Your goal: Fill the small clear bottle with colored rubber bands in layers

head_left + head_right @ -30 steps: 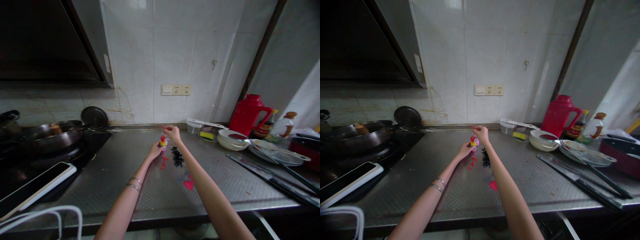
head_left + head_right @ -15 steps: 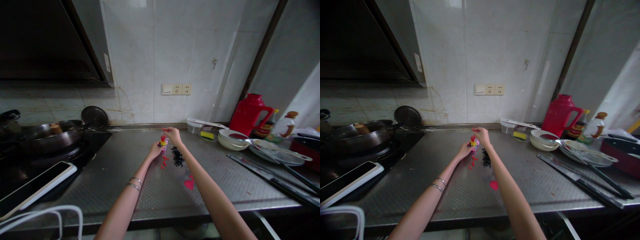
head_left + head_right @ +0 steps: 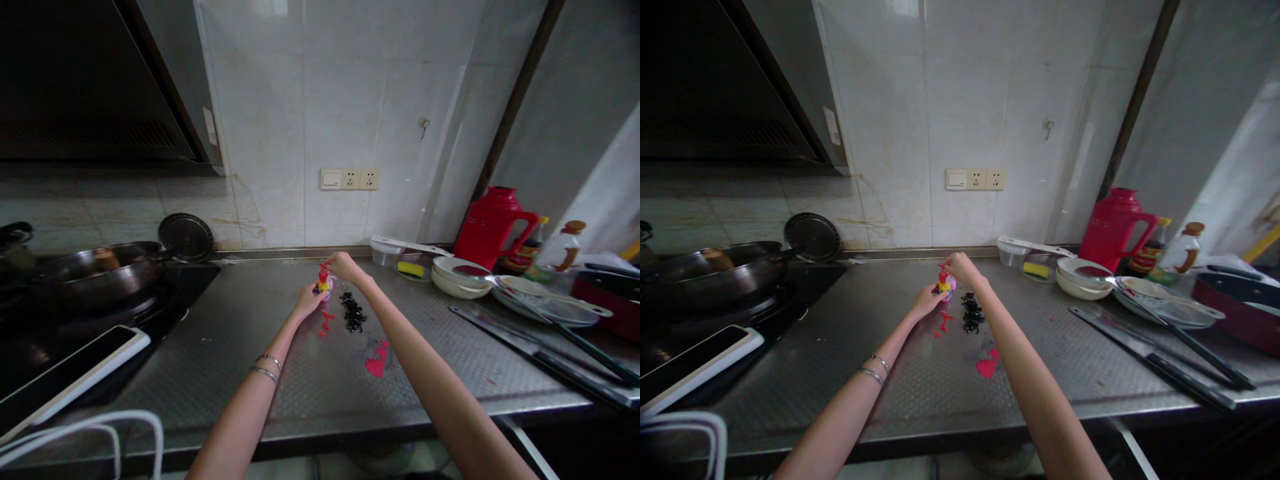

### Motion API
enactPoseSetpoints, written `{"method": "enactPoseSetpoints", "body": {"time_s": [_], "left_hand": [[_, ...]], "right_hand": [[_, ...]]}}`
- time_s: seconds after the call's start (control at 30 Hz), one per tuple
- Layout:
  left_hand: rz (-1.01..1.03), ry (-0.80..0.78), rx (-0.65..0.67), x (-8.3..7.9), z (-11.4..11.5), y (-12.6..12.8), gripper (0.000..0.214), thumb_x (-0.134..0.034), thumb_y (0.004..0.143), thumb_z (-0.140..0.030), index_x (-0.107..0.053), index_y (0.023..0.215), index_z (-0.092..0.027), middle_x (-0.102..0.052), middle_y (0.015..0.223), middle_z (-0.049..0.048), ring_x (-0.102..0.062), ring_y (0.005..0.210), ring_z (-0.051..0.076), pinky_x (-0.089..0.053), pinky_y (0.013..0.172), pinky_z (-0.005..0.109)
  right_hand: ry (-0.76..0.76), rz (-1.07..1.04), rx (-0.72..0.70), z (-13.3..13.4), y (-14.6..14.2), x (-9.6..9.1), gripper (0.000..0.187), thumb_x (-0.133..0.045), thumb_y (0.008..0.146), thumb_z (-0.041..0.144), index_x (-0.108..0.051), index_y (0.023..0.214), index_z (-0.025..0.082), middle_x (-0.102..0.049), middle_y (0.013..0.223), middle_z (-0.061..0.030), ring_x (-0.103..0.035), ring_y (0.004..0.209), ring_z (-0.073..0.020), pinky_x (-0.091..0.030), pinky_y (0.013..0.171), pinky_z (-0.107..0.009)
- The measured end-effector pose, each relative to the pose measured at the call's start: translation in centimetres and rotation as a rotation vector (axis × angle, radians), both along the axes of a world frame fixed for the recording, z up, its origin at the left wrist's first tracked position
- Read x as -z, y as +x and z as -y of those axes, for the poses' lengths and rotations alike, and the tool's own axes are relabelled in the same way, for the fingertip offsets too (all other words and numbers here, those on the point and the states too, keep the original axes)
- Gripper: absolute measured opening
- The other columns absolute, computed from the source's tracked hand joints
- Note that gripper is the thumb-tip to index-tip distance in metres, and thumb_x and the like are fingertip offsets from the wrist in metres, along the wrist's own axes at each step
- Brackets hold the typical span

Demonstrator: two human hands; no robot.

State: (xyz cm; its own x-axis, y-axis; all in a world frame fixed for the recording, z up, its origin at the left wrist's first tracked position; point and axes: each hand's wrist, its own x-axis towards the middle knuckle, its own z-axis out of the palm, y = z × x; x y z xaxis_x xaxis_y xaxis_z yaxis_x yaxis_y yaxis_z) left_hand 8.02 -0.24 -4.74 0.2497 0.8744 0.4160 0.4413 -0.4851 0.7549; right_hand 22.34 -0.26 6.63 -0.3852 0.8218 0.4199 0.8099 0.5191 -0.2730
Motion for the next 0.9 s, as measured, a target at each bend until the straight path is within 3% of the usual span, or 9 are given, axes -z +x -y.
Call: {"method": "enactPoseSetpoints", "body": {"time_s": [0.17, 0.33, 0.57, 0.7, 0.8, 0.9], "left_hand": [[0.003, 0.002, 0.000, 0.0, 0.0, 0.0, 0.031, -0.056, 0.068, -0.027, -0.060, 0.096, -0.014, -0.065, 0.085, 0.0058, -0.057, 0.075, 0.016, -0.042, 0.071, 0.027], [0.017, 0.002, 0.008, 0.2, -0.1, 0.0, 0.031, -0.056, 0.068, -0.028, -0.060, 0.096, -0.014, -0.065, 0.086, 0.0057, -0.057, 0.075, 0.016, -0.042, 0.071, 0.027], [0.009, 0.013, 0.002, 0.3, -0.2, 0.0, 0.032, -0.056, 0.068, -0.029, -0.060, 0.097, -0.015, -0.065, 0.086, 0.0050, -0.057, 0.075, 0.016, -0.042, 0.071, 0.027], [-0.005, -0.013, -0.005, 0.1, -0.1, 0.0, 0.034, -0.055, 0.068, -0.028, -0.060, 0.100, -0.016, -0.065, 0.083, 0.0041, -0.058, 0.073, 0.016, -0.042, 0.070, 0.026], [-0.010, -0.014, -0.001, 0.0, 0.0, 0.0, 0.034, -0.055, 0.069, -0.028, -0.060, 0.100, -0.016, -0.066, 0.084, 0.0041, -0.058, 0.073, 0.016, -0.042, 0.069, 0.026], [0.004, -0.006, 0.021, 0.0, 0.0, -0.1, 0.036, -0.055, 0.070, -0.031, -0.059, 0.102, -0.015, -0.065, 0.088, 0.0053, -0.058, 0.076, 0.017, -0.042, 0.070, 0.027]], "right_hand": [[-0.018, 0.169, 0.043, 0.2, -0.4, -0.3, 0.026, -0.047, 0.077, 0.027, -0.068, 0.086, 0.016, -0.064, 0.085, -0.0099, -0.055, 0.084, -0.0199, -0.039, 0.072, -0.024], [0.066, 0.259, 0.103, 0.9, -0.7, -0.3, 0.043, -0.032, 0.086, 0.038, -0.065, 0.082, 0.011, -0.055, 0.098, -0.0156, -0.046, 0.094, -0.0237, -0.038, 0.074, -0.031], [0.090, 0.008, 0.043, 0.9, 0.1, -0.4, 0.051, -0.024, 0.089, 0.042, -0.065, 0.078, 0.013, -0.056, 0.094, -0.0118, -0.045, 0.095, -0.0182, -0.032, 0.085, -0.027], [0.151, -0.180, 0.014, 1.3, 1.3, -0.4, 0.051, -0.023, 0.089, 0.039, -0.066, 0.076, 0.015, -0.059, 0.086, -0.0083, -0.050, 0.085, -0.0151, -0.034, 0.080, -0.024], [0.179, -0.238, 0.081, 2.3, 2.1, 0.8, 0.047, -0.026, 0.088, 0.036, -0.065, 0.074, 0.013, -0.061, 0.077, -0.0073, -0.052, 0.072, -0.0133, -0.036, 0.069, -0.022], [0.098, -0.134, 0.083, 3.6, 2.4, 3.6, 0.037, -0.037, 0.083, 0.034, -0.064, 0.070, 0.012, -0.062, 0.070, -0.0065, -0.052, 0.065, -0.0128, -0.036, 0.063, -0.021]]}}
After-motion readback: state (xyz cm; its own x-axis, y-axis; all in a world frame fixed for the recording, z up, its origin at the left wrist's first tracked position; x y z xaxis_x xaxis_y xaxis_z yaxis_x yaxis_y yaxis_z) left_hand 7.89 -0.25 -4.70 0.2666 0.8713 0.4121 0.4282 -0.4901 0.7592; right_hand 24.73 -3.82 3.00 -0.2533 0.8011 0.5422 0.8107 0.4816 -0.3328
